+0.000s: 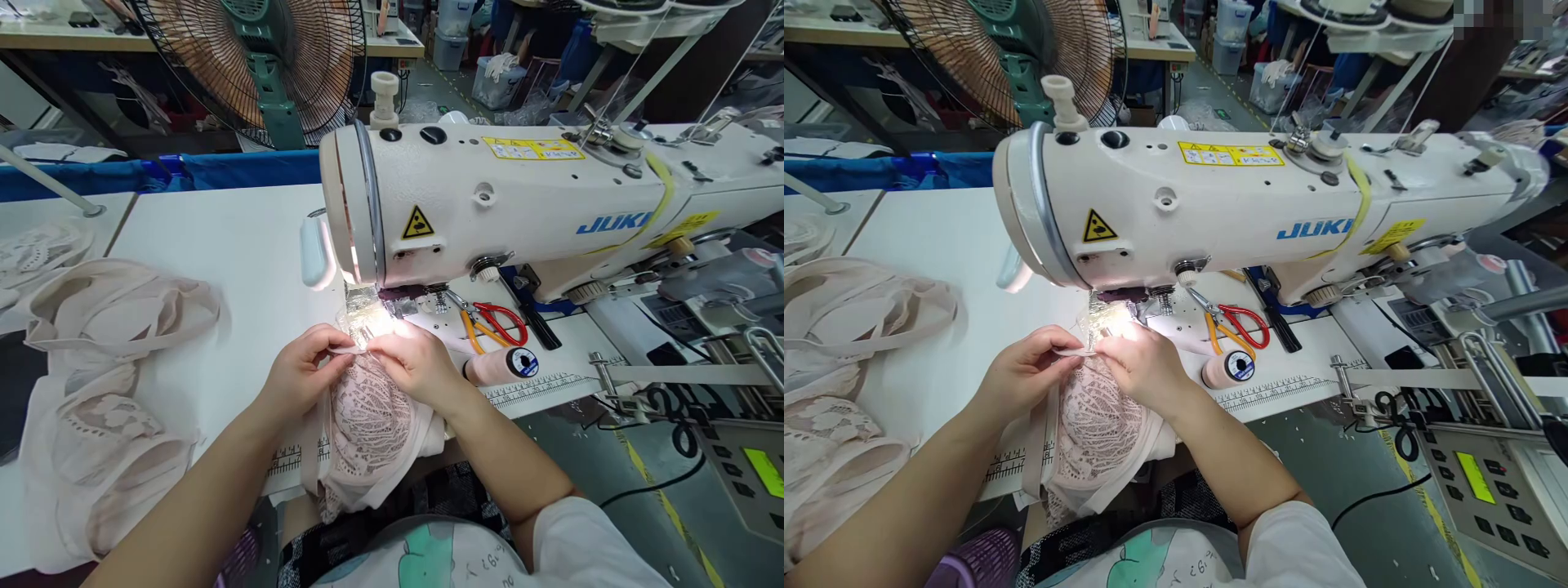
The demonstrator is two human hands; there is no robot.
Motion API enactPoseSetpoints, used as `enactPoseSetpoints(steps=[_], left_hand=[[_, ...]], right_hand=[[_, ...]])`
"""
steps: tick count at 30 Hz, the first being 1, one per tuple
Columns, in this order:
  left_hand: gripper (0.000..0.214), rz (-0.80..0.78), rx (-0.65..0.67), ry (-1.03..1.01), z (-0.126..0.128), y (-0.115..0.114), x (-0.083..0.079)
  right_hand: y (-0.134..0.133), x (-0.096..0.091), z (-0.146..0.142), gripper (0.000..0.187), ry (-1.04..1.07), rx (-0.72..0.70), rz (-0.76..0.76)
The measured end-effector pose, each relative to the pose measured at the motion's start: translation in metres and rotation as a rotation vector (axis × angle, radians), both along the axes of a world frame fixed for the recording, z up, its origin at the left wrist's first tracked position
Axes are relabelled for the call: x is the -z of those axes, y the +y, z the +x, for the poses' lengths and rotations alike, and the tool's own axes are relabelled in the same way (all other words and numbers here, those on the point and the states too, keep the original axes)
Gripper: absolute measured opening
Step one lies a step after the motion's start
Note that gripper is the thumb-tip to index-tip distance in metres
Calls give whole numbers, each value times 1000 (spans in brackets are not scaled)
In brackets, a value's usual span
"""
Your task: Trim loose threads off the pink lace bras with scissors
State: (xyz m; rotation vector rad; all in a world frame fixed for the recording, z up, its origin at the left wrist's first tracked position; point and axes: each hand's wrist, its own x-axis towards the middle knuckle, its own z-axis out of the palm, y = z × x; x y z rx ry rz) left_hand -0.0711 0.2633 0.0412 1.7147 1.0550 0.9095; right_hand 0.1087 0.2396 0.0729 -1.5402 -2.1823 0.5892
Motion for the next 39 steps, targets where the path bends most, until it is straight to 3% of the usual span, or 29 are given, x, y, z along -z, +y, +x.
enactPoseSetpoints(steps=[13, 23, 39], left_hand=[[6, 7, 2, 15, 1, 0, 1], [8, -104, -13, 5, -1, 2, 1], [6, -130, -15, -19, 0, 1, 2]], right_hand=[[0, 2, 0, 22, -70, -32, 18], [0, 1, 1, 21, -77, -44, 31], [1, 5, 0, 20, -109, -59, 76]])
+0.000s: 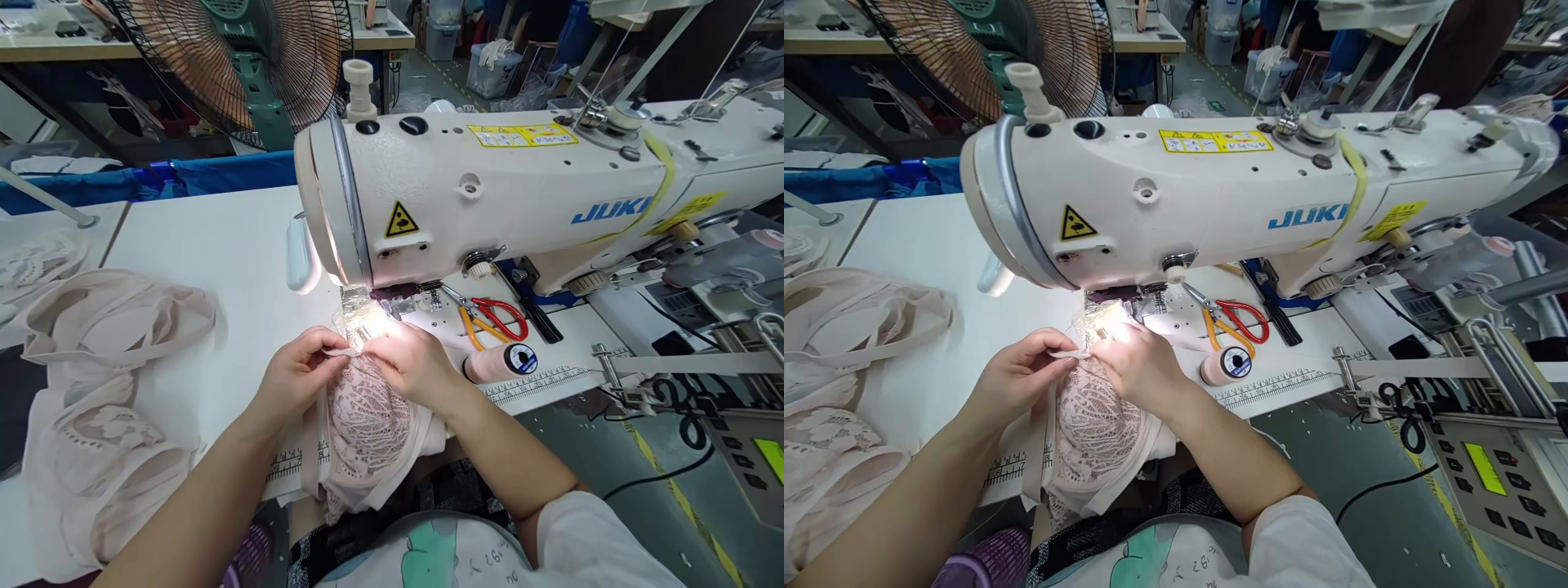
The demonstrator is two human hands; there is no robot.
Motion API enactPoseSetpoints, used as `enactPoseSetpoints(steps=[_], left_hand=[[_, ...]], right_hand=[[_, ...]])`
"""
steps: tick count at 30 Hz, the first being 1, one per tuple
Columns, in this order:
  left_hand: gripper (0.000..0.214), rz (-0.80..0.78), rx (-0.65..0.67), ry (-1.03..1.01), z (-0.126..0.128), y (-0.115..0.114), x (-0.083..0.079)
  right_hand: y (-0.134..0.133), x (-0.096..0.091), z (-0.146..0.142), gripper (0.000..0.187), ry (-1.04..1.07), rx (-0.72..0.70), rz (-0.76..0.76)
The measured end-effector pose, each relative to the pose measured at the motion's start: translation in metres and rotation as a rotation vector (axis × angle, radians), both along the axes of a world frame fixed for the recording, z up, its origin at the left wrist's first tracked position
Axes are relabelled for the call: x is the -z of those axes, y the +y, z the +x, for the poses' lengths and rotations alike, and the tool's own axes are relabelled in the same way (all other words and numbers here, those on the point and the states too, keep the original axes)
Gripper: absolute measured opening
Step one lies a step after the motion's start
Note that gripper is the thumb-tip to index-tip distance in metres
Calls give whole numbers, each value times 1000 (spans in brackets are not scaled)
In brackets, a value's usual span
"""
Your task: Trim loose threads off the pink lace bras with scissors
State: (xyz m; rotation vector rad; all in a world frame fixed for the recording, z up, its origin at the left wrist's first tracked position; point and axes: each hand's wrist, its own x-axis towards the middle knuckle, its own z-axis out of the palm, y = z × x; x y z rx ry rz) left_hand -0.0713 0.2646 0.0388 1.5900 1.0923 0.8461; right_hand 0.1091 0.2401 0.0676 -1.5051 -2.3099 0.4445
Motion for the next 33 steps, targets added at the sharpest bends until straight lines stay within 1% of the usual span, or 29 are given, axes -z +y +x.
enactPoseSetpoints(steps=[4, 10, 13, 17, 23, 29, 33], left_hand=[[6, -47, 7, -41, 0, 1, -1], [8, -316, 29, -156, 2, 2, -3], [11, -397, 16, -188, 4, 2, -3], [14, -439, 5, -204, 5, 3, -3], [12, -480, 34, -238, 4, 4, 0], [14, -554, 43, -285, 3, 4, 2], [10, -546, 52, -305, 4, 4, 2]], right_hand=[[-1, 1, -1, 19, -63, -15, 36], [-2, 2, -4, 19, -135, -44, 95], [-2, 2, -4, 18, -142, -51, 90], [-1, 1, -4, 20, -140, -51, 82], [-2, 3, -4, 20, -123, -44, 88], [-3, 4, 1, 21, -8, -32, 100], [-2, 1, 1, 22, 28, 0, 89]])
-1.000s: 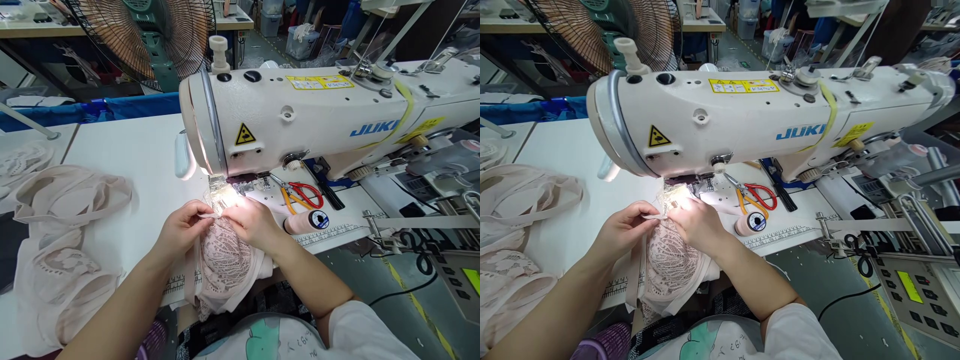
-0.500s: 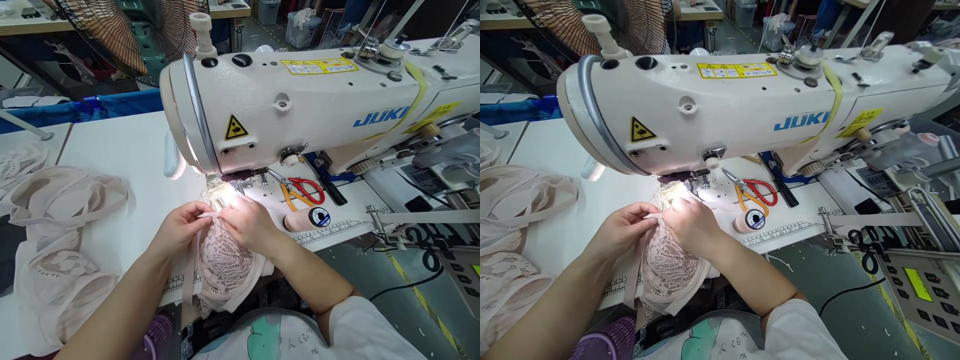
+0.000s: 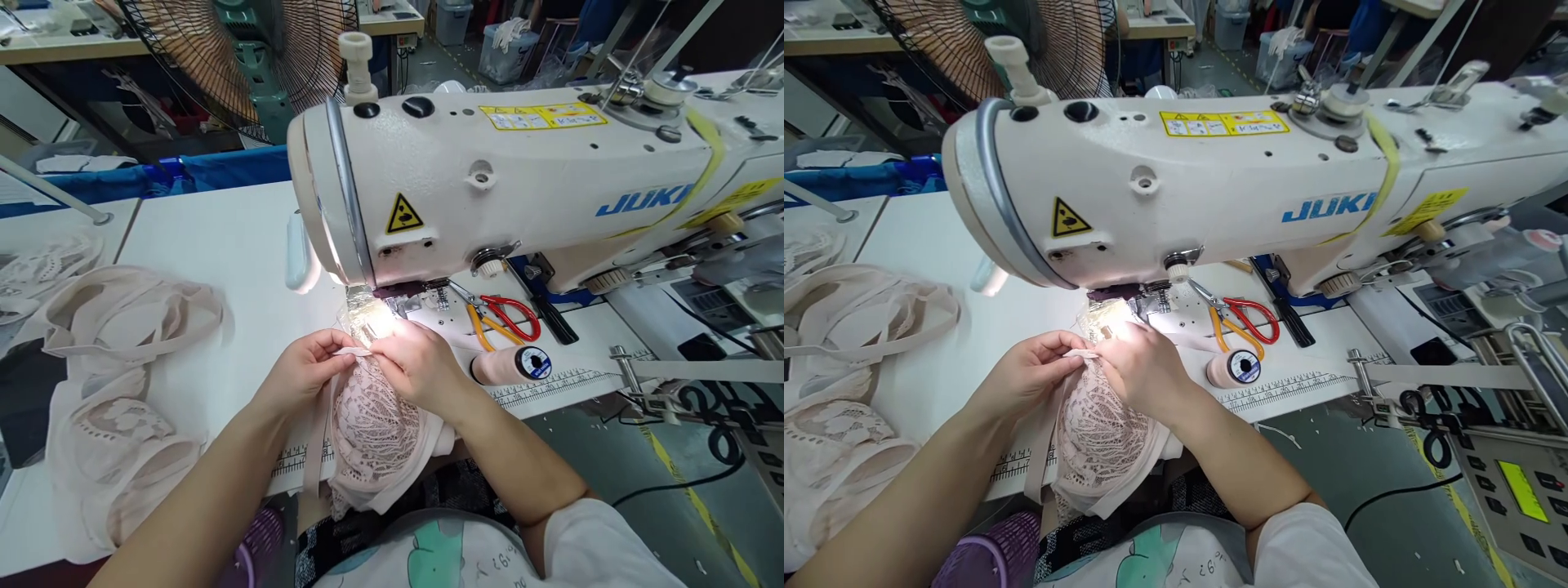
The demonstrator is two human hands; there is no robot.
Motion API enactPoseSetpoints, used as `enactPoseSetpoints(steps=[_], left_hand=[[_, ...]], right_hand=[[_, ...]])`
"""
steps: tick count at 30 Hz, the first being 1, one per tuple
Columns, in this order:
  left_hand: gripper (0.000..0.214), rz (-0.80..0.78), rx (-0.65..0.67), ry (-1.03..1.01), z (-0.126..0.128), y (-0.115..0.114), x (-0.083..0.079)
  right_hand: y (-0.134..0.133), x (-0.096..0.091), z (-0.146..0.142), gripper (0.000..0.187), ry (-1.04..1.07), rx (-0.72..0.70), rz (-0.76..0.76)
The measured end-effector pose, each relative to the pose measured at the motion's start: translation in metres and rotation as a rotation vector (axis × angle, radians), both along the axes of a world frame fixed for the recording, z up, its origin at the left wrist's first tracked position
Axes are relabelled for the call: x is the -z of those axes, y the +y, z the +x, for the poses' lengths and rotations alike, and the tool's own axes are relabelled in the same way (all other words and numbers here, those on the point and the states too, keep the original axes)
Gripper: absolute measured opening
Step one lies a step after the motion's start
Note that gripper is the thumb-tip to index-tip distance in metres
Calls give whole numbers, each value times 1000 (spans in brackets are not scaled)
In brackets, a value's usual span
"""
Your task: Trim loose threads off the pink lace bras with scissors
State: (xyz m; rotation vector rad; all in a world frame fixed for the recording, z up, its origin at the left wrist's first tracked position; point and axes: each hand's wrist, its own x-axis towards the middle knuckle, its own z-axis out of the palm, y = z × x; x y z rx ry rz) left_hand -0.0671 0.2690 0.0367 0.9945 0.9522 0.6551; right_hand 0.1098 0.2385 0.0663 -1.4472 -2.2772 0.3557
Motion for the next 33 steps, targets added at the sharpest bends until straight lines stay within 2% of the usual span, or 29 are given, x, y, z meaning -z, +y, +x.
enactPoseSetpoints(steps=[10, 25, 33], left_hand=[[10, 11, 7, 2, -2, -1, -2], [14, -154, -41, -115, 3, -1, -1], [13, -144, -34, -130, 1, -2, 2]], right_hand=[[-1, 1, -3, 22, 4, -13, -24], [-1, -1, -4, 20, -39, 12, -84], [-1, -2, -4, 20, 15, 2, -66]])
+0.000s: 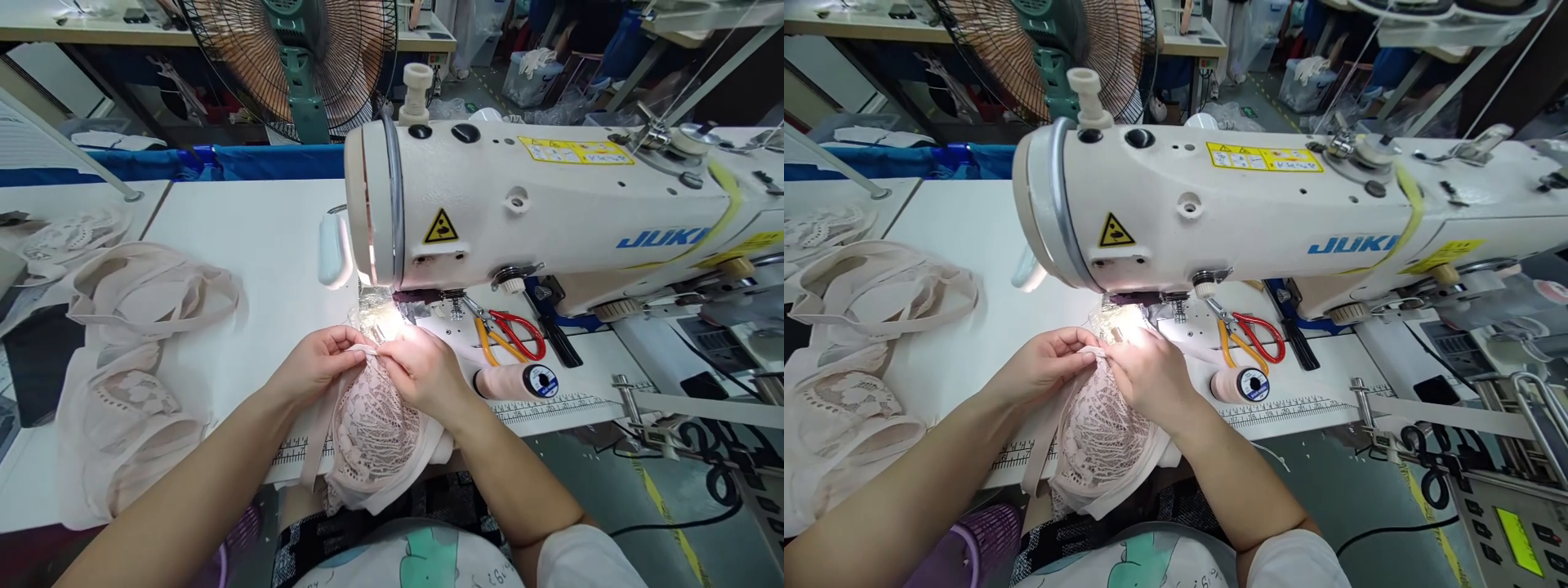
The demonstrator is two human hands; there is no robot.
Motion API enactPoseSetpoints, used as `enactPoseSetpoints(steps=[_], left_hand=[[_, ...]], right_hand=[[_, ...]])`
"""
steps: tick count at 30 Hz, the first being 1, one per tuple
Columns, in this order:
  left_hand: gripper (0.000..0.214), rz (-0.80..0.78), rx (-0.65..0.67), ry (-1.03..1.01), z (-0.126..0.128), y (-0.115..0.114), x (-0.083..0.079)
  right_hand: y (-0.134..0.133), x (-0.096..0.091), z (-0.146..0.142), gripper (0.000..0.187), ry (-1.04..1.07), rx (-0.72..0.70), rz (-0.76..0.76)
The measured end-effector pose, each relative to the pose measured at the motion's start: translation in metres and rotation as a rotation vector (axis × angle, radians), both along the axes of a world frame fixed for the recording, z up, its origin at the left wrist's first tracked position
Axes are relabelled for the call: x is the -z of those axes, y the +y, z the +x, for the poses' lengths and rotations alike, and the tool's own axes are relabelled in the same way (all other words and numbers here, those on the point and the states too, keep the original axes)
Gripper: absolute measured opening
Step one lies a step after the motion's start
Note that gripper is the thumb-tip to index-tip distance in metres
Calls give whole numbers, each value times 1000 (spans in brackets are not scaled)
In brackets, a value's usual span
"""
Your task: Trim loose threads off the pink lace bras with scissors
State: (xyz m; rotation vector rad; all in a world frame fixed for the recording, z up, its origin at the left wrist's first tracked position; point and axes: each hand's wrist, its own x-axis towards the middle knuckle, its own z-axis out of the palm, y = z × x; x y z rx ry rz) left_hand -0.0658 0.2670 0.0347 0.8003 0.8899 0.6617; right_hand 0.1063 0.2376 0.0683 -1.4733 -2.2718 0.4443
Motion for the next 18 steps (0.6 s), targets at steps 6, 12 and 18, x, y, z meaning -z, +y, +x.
enactPoseSetpoints(steps=[6, 12, 18], left_hand=[[12, 27, 25, 18, -2, 0, 2], [14, 47, 31, 48, -2, 1, 1], [14, 62, 37, 54, -2, 1, -1]], right_hand=[[0, 1, 0, 20, -14, 4, 1], [1, -2, -1, 21, -35, -2, -21], [0, -2, -1, 21, -76, -1, -14]])
